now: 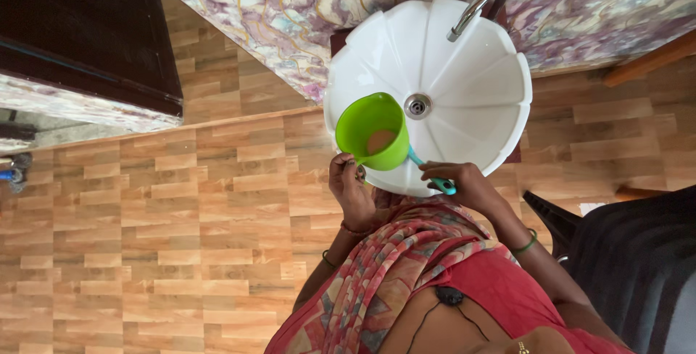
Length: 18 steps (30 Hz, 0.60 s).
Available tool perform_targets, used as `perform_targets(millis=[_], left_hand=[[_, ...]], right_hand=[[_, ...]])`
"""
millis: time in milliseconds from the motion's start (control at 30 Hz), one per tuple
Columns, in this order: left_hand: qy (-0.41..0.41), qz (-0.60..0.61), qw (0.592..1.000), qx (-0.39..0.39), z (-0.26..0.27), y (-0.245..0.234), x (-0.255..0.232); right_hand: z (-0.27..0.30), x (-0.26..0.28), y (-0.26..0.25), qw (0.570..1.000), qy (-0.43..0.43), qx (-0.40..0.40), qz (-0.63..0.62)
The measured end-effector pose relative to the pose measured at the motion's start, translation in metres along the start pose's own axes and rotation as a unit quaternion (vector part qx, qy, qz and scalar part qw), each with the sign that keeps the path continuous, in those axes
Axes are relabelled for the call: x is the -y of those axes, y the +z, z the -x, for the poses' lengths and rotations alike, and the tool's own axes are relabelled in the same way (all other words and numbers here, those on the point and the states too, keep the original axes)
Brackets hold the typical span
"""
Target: The person scrubs the interior of a white sink using a blue brush and a green cup of water.
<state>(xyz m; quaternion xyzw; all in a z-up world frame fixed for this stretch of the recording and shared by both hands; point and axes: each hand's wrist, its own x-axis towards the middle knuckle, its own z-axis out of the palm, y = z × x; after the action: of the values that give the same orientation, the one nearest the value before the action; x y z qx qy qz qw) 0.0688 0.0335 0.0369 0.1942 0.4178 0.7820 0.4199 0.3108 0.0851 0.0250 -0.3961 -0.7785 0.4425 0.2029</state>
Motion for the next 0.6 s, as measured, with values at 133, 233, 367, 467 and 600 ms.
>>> perform_targets(millis=[133, 233, 367, 467, 600], left_hand=[[0.000, 0.015, 1.000, 0.000, 0.005, -0.002, 0.006], [0.018, -0.013, 1.000, 0.010, 0.008, -0.003, 0.007], [0.018, 0.008, 1.000, -0.010, 0.012, -0.001, 0.011], [0.019, 0.014, 0.999, -0.022, 0.018, 0.004, 0.012], [-0.014, 0.025, 0.998, -0.050, 0.024, 0.011, 0.008]], right_hand=[[-0.026, -0.034, 0.017, 0.989, -0.117, -0.079, 0.047], [-0.034, -0.054, 0.014, 0.977, -0.067, -0.144, 0.145], [-0.026, -0.062, 0.005, 0.983, -0.076, -0.099, 0.136], [-0.010, -0.055, 0.010, 0.989, -0.073, -0.062, 0.111], [-0.014, -0.052, 0.015, 0.990, -0.087, -0.059, 0.094]])
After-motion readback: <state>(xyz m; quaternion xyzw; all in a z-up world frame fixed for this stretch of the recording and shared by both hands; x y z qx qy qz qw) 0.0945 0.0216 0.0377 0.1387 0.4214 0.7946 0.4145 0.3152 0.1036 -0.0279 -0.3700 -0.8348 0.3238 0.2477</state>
